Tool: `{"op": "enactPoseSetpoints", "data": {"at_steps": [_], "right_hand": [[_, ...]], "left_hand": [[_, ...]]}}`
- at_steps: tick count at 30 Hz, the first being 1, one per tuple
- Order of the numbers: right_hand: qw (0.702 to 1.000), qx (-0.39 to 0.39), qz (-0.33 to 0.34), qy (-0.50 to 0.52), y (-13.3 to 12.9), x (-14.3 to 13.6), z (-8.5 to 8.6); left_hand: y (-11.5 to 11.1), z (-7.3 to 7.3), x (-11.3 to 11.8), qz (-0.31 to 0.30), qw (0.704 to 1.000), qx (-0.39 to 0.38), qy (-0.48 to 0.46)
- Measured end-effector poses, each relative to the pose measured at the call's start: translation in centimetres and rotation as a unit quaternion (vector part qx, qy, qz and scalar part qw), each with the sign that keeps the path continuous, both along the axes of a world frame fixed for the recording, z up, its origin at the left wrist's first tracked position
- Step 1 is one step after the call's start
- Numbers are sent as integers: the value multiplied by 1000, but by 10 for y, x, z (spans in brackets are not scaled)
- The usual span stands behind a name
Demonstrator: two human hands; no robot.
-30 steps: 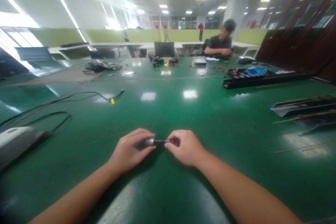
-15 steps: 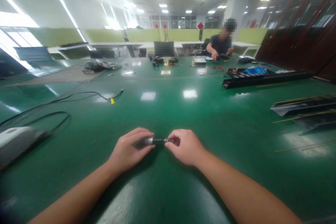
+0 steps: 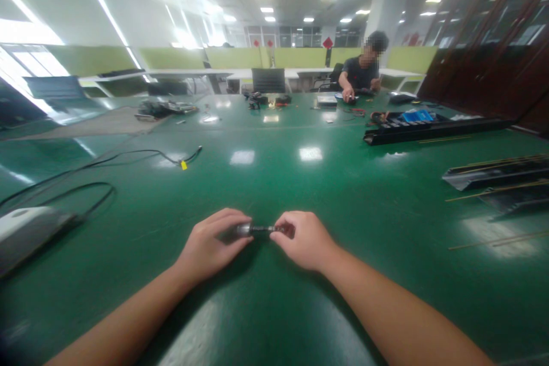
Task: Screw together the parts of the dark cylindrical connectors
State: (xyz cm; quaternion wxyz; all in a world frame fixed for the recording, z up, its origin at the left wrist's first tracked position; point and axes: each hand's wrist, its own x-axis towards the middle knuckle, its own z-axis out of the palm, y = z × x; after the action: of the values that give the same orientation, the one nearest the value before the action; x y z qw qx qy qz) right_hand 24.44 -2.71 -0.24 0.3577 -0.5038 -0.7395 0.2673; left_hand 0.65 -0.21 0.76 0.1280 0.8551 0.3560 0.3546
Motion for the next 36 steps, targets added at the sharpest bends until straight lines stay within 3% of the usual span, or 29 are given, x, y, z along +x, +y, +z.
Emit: {"op": "enactPoseSetpoints", "data": {"at_steps": [19,24,27,31,36], "right_hand": [[1000,0,-11,-9,0,3,3],[997,-16,-77,-1,7,8,1],[995,-35,-87,19,11,10,-2],[996,-39,-72,30,12,10,-3],[996,-51,-62,38,9,7,0]], "left_hand": [[-1,4,0,9,1000,9,-6],[-1,10,-2,81,996,16,-30],[2,8,-1,129,988,-38,-75],[8,7,0,123,962,-158,-188],[0,32,-9,108,939,-191,-264]]}}
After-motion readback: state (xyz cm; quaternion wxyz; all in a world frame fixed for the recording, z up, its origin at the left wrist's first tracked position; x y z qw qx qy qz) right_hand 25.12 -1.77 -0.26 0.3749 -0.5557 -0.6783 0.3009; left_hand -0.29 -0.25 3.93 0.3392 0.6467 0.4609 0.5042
